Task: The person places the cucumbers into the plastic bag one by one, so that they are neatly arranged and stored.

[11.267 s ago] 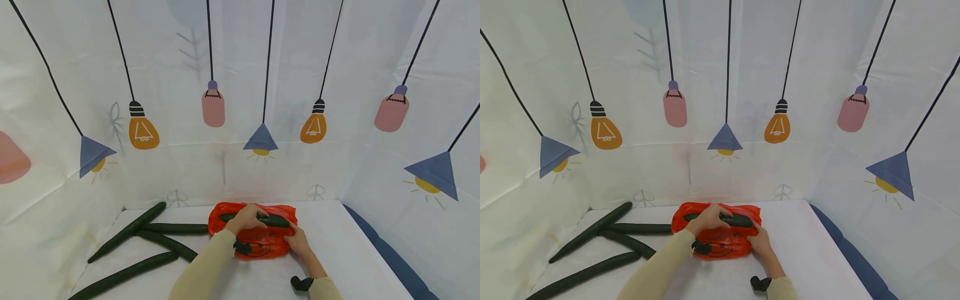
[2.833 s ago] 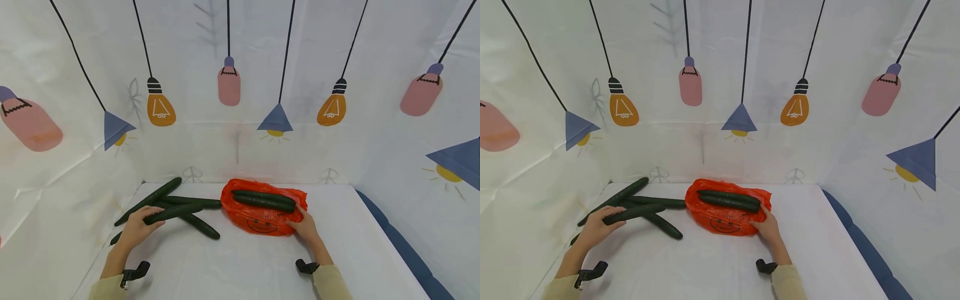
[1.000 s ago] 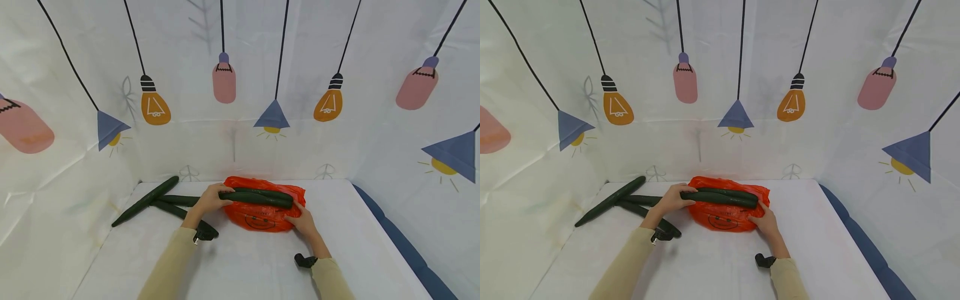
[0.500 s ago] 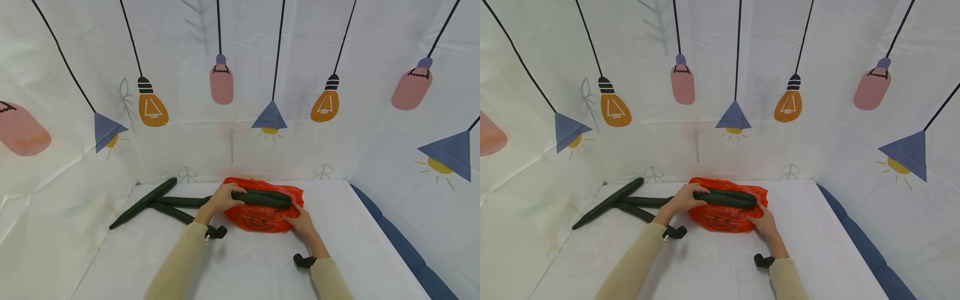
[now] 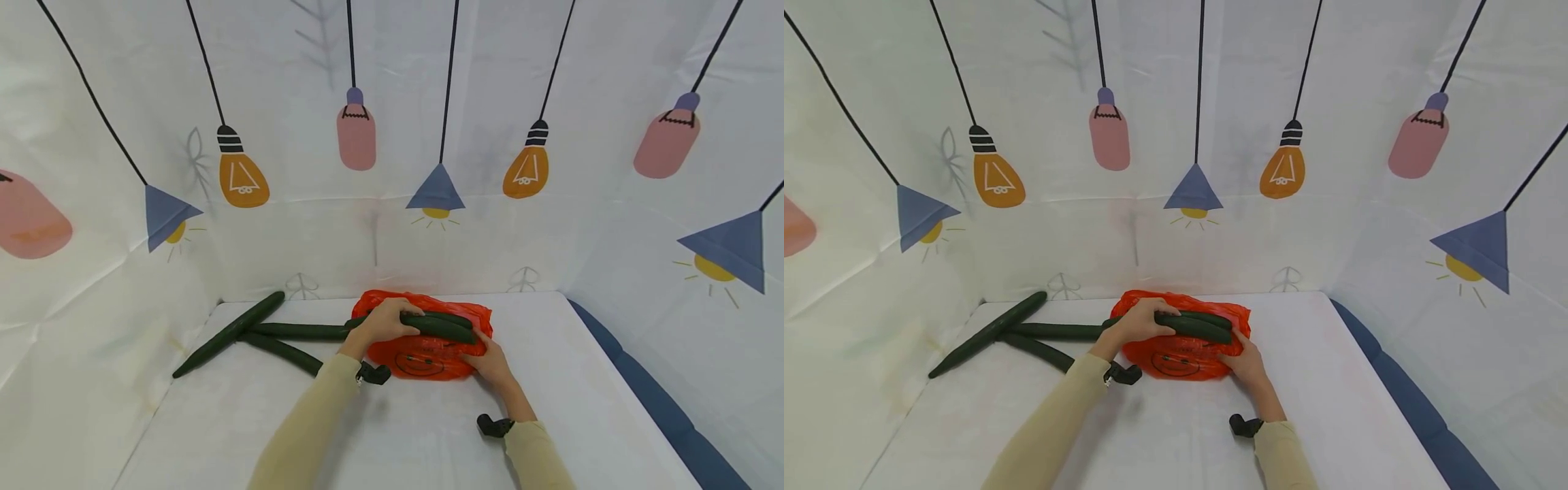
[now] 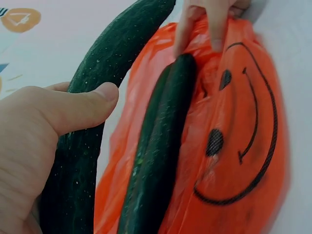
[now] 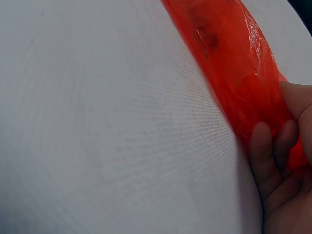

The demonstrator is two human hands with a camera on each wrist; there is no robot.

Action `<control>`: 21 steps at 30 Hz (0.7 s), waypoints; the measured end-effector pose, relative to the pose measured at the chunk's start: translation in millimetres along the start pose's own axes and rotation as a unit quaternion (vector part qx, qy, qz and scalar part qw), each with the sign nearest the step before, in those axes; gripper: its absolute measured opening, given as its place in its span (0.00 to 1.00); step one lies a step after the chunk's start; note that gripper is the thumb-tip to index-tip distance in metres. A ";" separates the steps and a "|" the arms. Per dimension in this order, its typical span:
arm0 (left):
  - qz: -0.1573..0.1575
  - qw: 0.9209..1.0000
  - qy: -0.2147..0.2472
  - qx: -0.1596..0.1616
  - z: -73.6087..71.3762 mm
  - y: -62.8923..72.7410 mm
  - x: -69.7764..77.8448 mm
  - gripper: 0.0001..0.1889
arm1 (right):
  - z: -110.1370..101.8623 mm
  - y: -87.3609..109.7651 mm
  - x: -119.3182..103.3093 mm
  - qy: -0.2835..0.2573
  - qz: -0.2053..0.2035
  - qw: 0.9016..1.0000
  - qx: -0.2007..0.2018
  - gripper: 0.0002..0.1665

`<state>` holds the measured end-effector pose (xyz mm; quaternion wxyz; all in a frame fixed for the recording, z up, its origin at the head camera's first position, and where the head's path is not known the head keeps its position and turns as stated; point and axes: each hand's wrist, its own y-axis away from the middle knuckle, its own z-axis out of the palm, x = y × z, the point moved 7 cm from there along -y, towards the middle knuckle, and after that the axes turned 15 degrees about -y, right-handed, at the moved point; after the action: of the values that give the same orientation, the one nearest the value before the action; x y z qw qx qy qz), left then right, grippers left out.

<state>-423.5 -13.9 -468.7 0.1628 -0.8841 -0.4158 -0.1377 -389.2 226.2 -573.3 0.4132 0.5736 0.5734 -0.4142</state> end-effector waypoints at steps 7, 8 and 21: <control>0.012 0.999 -0.029 -0.020 17.6 -17.5 12.8 0.18 | 0.9 -0.7 -5.0 -0.023 -0.037 0.999 -0.002 0.48; 0.013 0.999 -0.035 -0.023 20.2 -19.3 14.7 0.18 | 1.0 0.1 -5.1 -0.033 -0.040 0.999 -0.004 0.48; 0.007 0.999 -0.040 -0.015 34.4 -21.3 8.0 0.19 | -0.3 0.5 1.3 -0.044 -0.008 0.999 0.012 0.51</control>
<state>-431.5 18.2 -493.2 0.1335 -0.8939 -0.4140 -0.1079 -388.7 226.9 -574.4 0.4277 0.5550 0.5542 -0.4494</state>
